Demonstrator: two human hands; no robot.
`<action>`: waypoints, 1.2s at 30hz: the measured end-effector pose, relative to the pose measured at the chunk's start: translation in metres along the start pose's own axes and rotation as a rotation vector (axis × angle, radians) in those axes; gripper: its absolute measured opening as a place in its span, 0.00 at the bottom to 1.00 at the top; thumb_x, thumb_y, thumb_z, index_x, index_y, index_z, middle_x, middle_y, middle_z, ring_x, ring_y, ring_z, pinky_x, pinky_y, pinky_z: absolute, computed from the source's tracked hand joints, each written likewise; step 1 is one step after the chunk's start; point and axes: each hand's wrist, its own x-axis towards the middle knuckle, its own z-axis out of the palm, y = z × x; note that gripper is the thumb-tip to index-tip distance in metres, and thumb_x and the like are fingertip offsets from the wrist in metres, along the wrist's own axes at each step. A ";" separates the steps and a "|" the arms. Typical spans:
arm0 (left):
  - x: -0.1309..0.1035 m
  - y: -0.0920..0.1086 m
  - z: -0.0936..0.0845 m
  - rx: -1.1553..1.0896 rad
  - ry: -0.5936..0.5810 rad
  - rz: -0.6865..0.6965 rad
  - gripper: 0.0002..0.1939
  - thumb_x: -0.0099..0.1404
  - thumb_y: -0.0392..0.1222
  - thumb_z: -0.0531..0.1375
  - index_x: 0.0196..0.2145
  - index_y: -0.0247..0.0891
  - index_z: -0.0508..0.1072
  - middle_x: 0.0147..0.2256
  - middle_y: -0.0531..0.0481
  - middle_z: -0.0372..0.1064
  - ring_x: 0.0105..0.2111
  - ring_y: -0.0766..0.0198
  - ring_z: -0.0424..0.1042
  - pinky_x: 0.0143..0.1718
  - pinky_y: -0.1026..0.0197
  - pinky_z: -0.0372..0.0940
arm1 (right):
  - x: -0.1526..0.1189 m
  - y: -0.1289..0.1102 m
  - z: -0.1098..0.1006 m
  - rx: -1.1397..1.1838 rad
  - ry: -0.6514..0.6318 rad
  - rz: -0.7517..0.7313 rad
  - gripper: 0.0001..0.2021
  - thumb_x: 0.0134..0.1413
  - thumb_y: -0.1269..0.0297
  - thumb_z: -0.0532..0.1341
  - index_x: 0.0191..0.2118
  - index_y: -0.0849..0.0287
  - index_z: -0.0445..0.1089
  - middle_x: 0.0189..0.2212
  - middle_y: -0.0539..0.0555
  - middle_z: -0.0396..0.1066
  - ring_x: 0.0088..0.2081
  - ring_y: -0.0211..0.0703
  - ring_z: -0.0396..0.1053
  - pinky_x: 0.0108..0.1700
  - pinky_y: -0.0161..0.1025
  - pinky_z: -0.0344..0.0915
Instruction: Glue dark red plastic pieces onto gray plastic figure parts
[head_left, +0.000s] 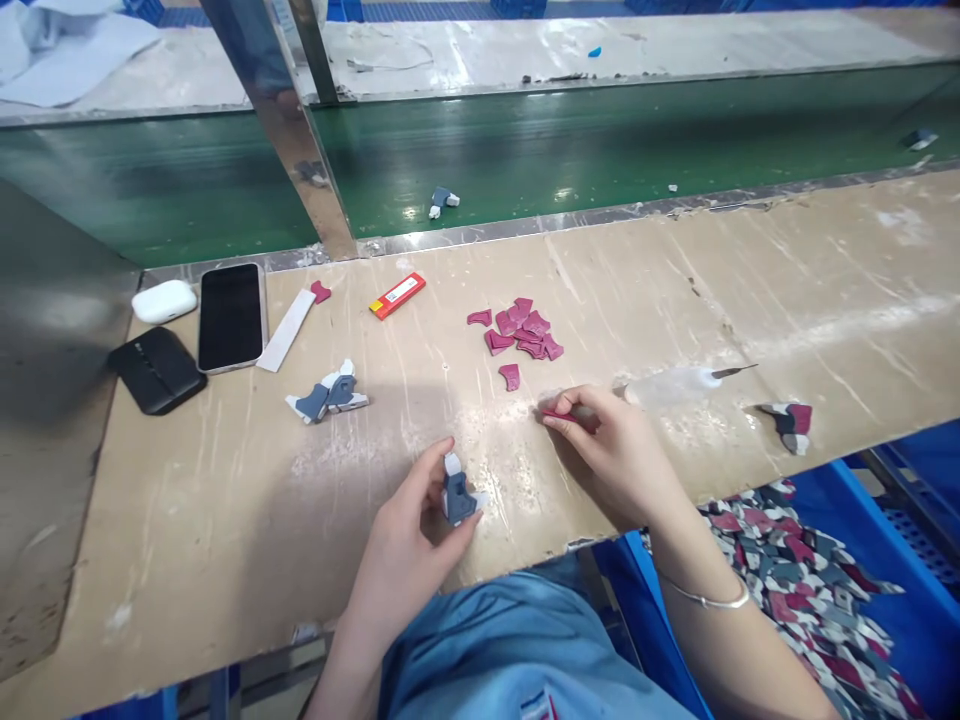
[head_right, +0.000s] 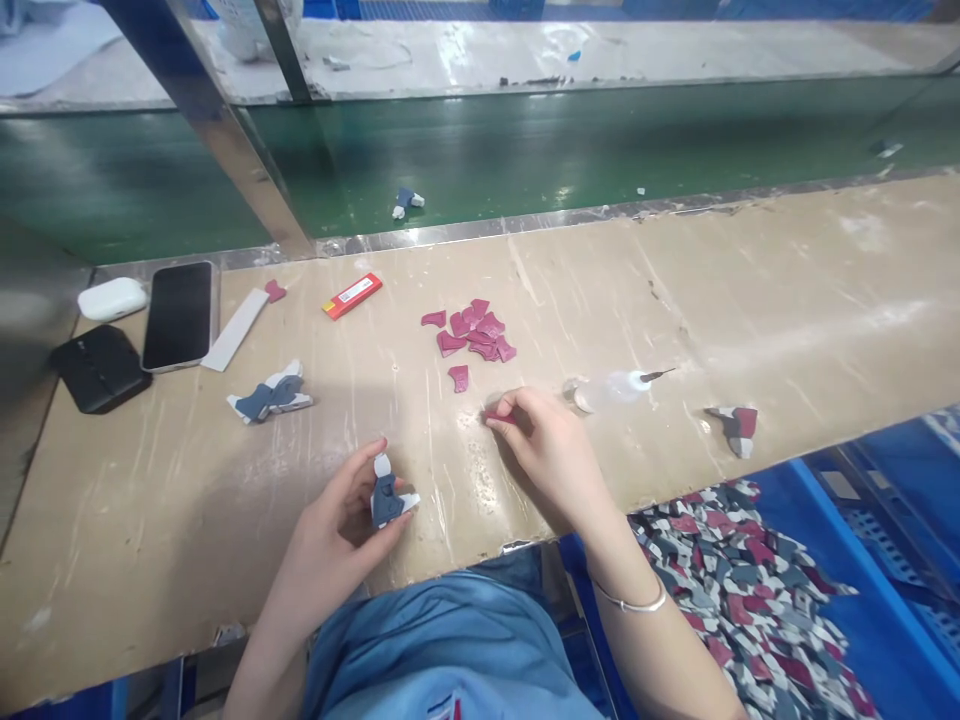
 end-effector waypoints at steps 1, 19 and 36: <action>0.000 0.002 0.002 -0.004 0.016 -0.008 0.32 0.69 0.42 0.68 0.68 0.47 0.72 0.44 0.50 0.84 0.45 0.56 0.84 0.50 0.54 0.79 | -0.005 -0.007 0.002 0.058 -0.008 -0.041 0.12 0.69 0.54 0.68 0.36 0.54 0.77 0.33 0.55 0.83 0.34 0.50 0.82 0.38 0.47 0.81; 0.008 0.018 0.007 -0.108 0.034 0.003 0.37 0.60 0.33 0.66 0.67 0.41 0.73 0.40 0.54 0.77 0.33 0.65 0.75 0.42 0.61 0.74 | -0.034 -0.041 0.043 0.183 -0.009 -0.698 0.18 0.70 0.78 0.66 0.60 0.57 0.82 0.42 0.59 0.87 0.45 0.49 0.87 0.46 0.43 0.89; -0.004 0.014 -0.001 -0.473 -0.060 0.063 0.36 0.68 0.31 0.67 0.69 0.49 0.66 0.52 0.50 0.80 0.49 0.65 0.84 0.57 0.62 0.76 | -0.030 -0.049 0.050 0.283 -0.067 -0.576 0.14 0.68 0.77 0.67 0.50 0.52 0.83 0.45 0.53 0.87 0.48 0.47 0.82 0.51 0.45 0.83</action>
